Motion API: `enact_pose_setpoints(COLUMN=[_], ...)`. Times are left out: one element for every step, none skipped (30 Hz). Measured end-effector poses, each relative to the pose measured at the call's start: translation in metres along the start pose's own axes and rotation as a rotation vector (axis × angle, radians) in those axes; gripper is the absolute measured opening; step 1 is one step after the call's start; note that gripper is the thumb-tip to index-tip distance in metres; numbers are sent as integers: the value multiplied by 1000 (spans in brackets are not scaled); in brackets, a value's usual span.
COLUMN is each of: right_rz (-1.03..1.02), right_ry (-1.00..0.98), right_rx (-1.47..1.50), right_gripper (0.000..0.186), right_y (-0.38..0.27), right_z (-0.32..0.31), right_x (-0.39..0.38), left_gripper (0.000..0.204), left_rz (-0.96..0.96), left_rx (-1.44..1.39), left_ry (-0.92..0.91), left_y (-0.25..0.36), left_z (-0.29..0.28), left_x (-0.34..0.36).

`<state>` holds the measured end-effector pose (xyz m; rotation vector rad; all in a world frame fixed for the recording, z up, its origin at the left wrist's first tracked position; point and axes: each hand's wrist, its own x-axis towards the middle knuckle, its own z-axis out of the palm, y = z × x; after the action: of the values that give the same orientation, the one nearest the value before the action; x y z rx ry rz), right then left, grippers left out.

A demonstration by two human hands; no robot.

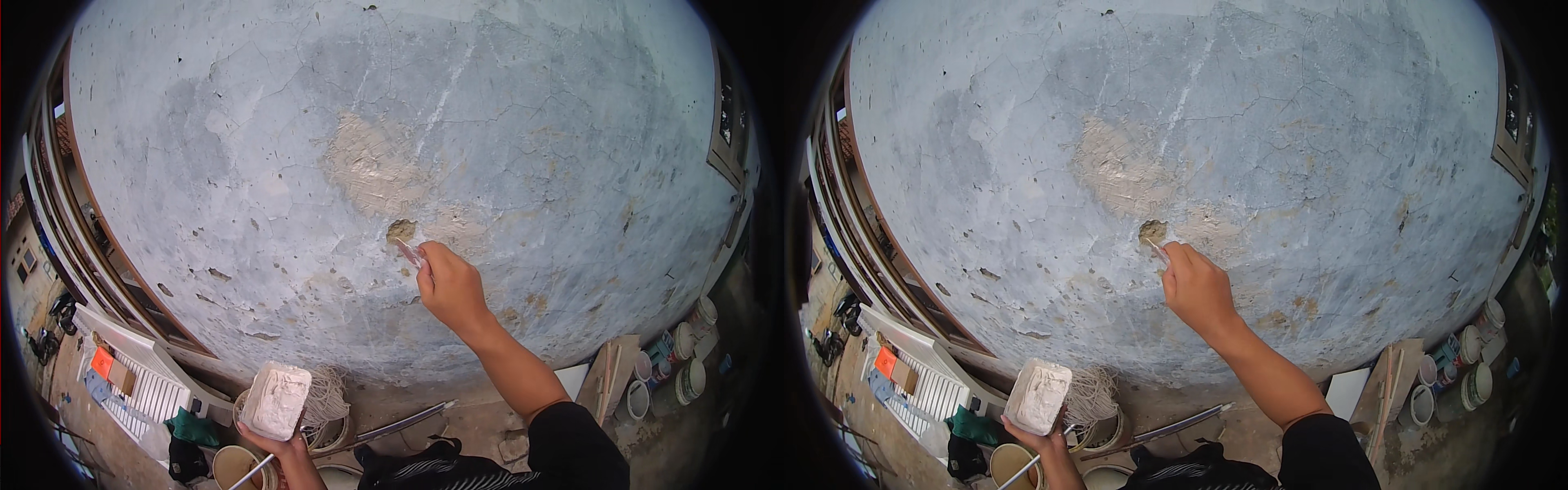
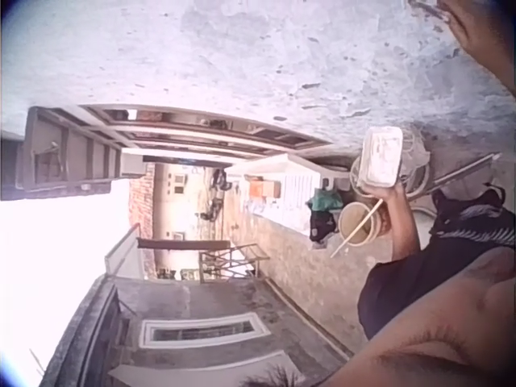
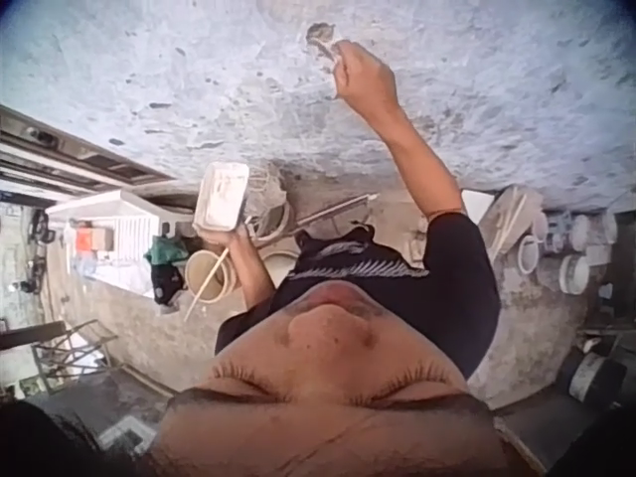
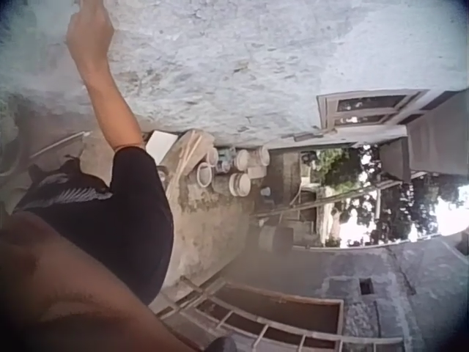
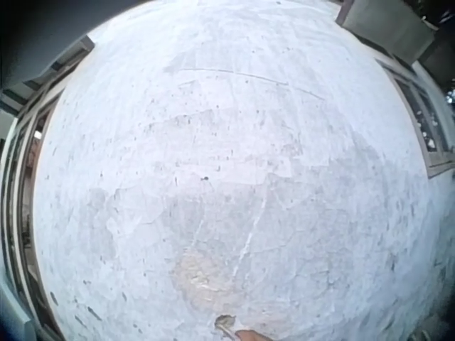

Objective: The recorder uses a putty knife to apply plaster compound to a damaged exterior wall.

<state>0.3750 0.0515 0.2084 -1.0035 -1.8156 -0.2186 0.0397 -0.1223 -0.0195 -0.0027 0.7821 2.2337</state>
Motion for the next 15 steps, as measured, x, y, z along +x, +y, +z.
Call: enact_pose_setpoints(right_rz=[27,55,57,78,101,107,135,160,162,187,218,228,219,202,203], right_ry=[31,57,58,33,8,9,33,58,60,68,77,81,73,67,74], right_rx=[43,83,79,64,49,45,86,129,127,134,133,120,86,59,52], right_gripper=[22,22,22,22,22,22,20,19,19,18,17,17,17,16,16], right_y=[-3,-4,0,5,7,8,8,6,5,3,2,5,11,11,8], right_z=[-4,-10,-8,-4,-1,-3,-10,-15,-17,-18,-20,-18,-14,-9,-10], right_x=[-2,-5,-6,-8,-8,-10,-14,-15,-13,-11,-12,-14,-17,-12,-11], left_gripper=[92,92,92,92,92,92,92,92,92,92,91,91,91,90,90], left_rz=[9,7,3,-15,-34,-39,-54,-66,-69,-54,-50,-65,-82,-89,-95], left_rx=[4,32,33,19,7,11,-13,-40,-38,-34,-25,-19,-12,-11,-11], left_ry=[-9,2,1,-9,-18,-21,-31,-41,-43,-43,-45,-51,-44,-38,-47], left_y=[0,-1,-2,-3,-2,-2,-1,0,0,0,1,0,-1,-1,-2], left_z=[2,2,-1,-5,-2,-1,-1,2,1,-1,3,8,13,22,25], left_x=[1,-1,3,11,16,17,16,16,22,31,34,36,38,43,50])
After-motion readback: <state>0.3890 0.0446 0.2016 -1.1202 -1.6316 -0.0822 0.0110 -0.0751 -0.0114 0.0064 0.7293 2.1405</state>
